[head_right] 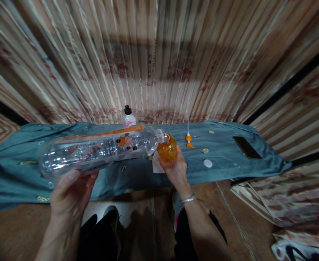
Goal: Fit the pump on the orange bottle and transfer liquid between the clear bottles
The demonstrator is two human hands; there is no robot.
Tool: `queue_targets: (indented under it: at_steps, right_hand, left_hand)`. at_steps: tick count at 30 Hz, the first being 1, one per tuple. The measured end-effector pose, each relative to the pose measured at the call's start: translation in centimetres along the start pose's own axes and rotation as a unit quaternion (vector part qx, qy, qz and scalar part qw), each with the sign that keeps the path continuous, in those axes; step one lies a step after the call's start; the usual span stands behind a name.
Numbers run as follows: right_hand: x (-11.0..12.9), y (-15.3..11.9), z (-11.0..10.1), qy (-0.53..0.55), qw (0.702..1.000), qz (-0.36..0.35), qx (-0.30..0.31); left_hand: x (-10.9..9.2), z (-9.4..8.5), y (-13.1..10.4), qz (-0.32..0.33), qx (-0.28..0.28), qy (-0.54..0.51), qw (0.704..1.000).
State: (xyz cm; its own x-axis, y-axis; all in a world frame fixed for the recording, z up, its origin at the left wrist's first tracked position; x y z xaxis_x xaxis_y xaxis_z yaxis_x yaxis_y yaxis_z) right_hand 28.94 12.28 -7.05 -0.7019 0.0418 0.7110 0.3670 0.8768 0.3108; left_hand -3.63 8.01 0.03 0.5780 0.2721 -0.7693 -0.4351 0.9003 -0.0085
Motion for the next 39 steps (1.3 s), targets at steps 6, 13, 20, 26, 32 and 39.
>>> queue_targets:
  at_steps: [6,13,20,26,32,39]
  right_hand:
    - [-0.3,-0.1,0.1,-0.010,1.000,-0.007,-0.006]
    - [-0.1,-0.1,0.1,-0.013,1.000,-0.003,-0.006]
    - [-0.3,-0.1,0.2,-0.015,1.000,-0.006,-0.007]
    - [-0.6,0.0,0.2,-0.012,1.000,-0.006,-0.010]
    - [-0.6,0.0,0.1,-0.017,1.000,-0.012,-0.020]
    - [-0.6,-0.1,0.2,-0.015,1.000,-0.005,-0.014]
  left_hand:
    - [0.1,-0.1,0.0,-0.007,-0.006,-0.004,1.000]
    - [0.0,0.0,0.1,0.001,-0.004,-0.008,1.000]
    - [-0.1,0.1,0.1,0.007,-0.005,0.001,1.000]
    - [0.1,-0.2,0.1,0.001,-0.011,0.007,1.000]
    - [0.5,-0.6,0.3,0.000,-0.016,0.015,1.000]
    - [1.4,-1.5,0.4,-0.021,-0.050,0.007,0.999]
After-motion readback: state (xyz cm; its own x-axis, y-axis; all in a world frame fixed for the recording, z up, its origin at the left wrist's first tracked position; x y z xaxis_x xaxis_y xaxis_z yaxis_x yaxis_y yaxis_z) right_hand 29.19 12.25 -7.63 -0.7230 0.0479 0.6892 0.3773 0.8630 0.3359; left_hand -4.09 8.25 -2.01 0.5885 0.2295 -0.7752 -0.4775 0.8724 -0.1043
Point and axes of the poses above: each hand's wrist, its own y-axis towards the middle knuckle, its own z-axis out of the palm, x = y × z, the point moved 9 cm from there along y, towards the middle knuckle, and after that the axes turned 5 degrees about -y, right-handed, at the moved point
